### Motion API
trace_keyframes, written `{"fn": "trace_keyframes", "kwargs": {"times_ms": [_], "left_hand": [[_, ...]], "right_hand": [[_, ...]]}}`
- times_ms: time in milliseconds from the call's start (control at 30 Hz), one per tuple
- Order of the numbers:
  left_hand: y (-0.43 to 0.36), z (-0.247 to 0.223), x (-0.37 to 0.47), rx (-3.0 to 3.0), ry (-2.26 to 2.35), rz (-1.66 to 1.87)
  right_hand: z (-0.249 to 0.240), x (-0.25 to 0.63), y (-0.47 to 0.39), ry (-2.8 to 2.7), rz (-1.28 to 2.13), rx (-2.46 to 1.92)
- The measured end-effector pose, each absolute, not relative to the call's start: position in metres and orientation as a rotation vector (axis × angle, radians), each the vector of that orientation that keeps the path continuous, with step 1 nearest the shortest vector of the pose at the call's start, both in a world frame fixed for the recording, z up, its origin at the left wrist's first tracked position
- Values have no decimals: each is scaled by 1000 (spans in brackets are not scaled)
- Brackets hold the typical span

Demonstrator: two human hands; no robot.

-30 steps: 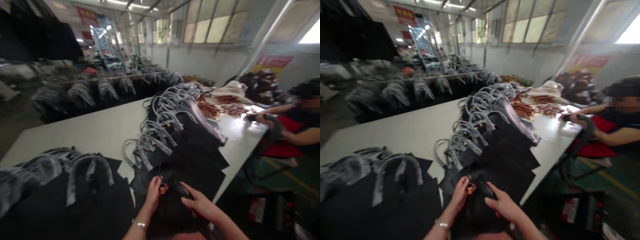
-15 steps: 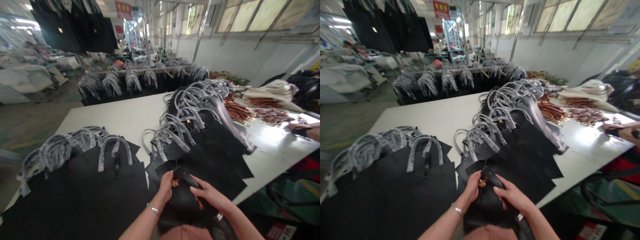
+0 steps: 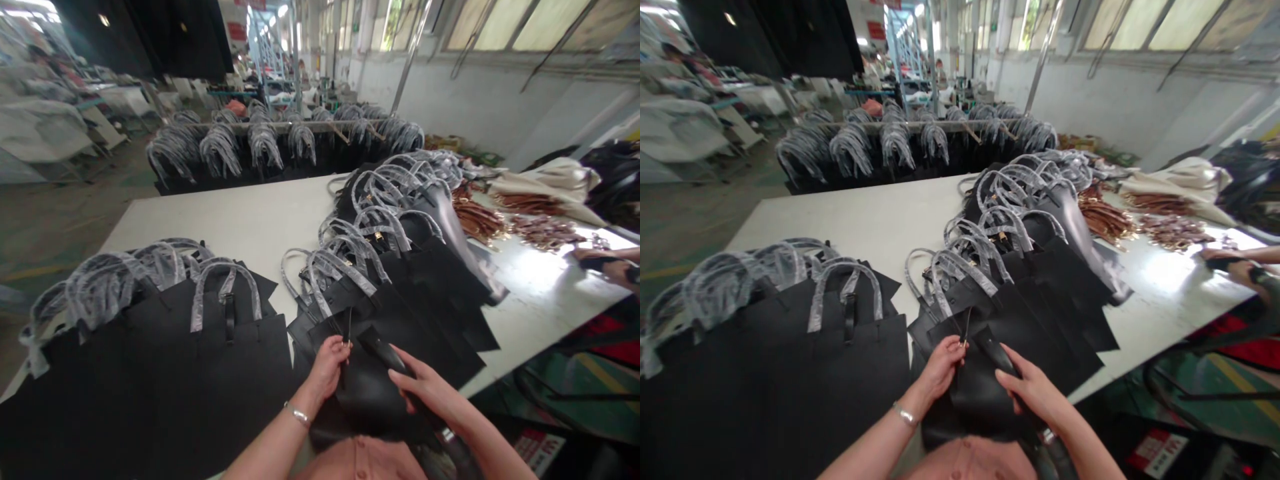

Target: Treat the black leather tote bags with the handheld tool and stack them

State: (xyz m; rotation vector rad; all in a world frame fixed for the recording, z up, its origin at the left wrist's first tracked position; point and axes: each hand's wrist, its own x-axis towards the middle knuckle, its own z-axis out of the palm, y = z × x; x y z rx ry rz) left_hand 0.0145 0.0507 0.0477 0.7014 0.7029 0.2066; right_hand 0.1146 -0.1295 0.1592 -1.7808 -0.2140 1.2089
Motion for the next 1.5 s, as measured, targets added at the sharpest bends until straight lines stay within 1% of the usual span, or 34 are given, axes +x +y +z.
{"fn": "trace_keyframes", "kwargs": {"times_ms": [133, 267, 500, 633, 700, 767, 833, 900, 967, 1100, 1167, 1333, 1500], "left_hand": [[50, 44, 14, 886, 644, 296], [48, 39, 13, 1065, 626, 295], [43, 34, 13, 1078, 611, 324], [45, 31, 17, 1215, 626, 313], [47, 30, 18, 1346, 597, 273], [50, 31, 18, 1564, 628, 307], [51, 33, 21, 1854, 701, 453], [47, 37, 28, 2093, 671, 576], [35, 40, 41, 2210, 457, 519], [-6, 42, 86, 2372, -100, 178], [-29, 41, 112, 2505, -322, 82], [-72, 32, 170, 2636, -701, 7], [-96, 18, 202, 2724, -1061, -48]], "right_hand": [[153, 103, -133, -235, 1260, -1748], [155, 103, -124, -217, 1296, -1703], [159, 114, -113, -198, 1212, -1665], [152, 111, -116, -199, 1236, -1667], [146, 112, -117, -170, 1171, -1694], [140, 118, -124, -107, 1042, -1739], [138, 127, -139, -20, 908, -1785], [137, 136, -165, 77, 799, -1820], [138, 140, -197, 173, 703, -1847], [130, 132, -261, 356, 528, -1801], [122, 123, -284, 446, 493, -1742], [106, 104, -312, 581, 518, -1662], [93, 100, -319, 568, 537, -1654]]}}
